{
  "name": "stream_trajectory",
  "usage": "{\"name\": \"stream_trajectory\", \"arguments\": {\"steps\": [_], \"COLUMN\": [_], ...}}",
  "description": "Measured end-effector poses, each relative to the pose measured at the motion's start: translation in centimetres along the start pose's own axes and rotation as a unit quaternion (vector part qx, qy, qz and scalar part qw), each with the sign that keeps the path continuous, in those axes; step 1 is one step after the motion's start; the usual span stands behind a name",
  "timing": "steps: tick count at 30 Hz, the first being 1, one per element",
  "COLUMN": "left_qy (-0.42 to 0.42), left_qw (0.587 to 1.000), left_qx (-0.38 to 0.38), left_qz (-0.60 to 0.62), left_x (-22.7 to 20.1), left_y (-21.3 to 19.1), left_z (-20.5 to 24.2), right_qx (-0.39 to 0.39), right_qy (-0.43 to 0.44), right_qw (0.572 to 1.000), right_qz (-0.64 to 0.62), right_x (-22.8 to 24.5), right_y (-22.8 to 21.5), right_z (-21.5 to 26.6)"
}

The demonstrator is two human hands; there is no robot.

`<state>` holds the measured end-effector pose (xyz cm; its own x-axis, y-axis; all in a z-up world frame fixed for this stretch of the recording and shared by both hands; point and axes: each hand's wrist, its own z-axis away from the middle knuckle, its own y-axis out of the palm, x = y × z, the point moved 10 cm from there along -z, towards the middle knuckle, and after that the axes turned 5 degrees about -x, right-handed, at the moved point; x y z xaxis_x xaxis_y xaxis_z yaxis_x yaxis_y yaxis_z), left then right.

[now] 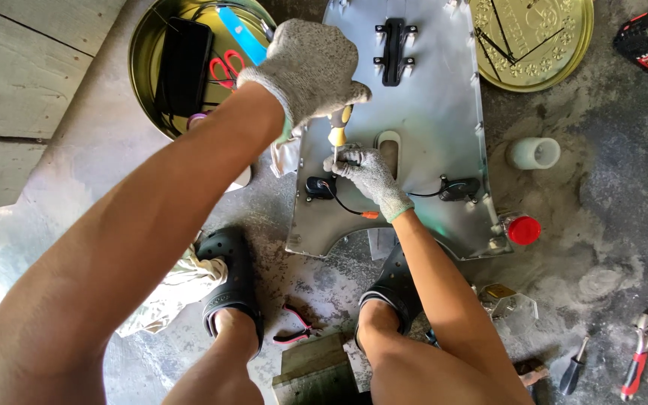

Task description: The person uses a screwdriver to loosen and remove screws from a black electrical component mounted on a metal panel. The person then detaches the component from the panel.

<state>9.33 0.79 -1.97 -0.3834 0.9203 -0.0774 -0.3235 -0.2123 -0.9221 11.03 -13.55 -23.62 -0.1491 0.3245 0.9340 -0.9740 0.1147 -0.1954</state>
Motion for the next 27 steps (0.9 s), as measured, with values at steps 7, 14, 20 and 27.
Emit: {"name": "stream_trajectory", "arguments": {"steps": [7,14,20,27], "left_qy": [0.114,0.085,-0.015,-0.019], "left_qw": [0.989,0.983,0.968,0.918], "left_qx": [-0.091,-0.124,-0.092,-0.145], "left_qz": [-0.007,0.102,0.232,0.37], "left_x": [-0.1,0.2,1.5,2.2], "left_y": [0.6,-0.2,1.1,0.0], "left_z": [-0.1,0.5,0.7,3.1], "right_qx": [-0.022,-0.008,-0.002,0.0], "right_qy": [0.001,-0.007,0.022,0.023], "right_qw": [0.999,0.999,0.996,0.995], "right_qz": [-0.027,-0.04,-0.084,-0.1], "right_x": [-0.5,-0.7,-1.3,-0.4], "right_y": [0.0,0.0,0.0,-0.2], "right_z": [0.0,-0.1,-0.1,0.2]}}
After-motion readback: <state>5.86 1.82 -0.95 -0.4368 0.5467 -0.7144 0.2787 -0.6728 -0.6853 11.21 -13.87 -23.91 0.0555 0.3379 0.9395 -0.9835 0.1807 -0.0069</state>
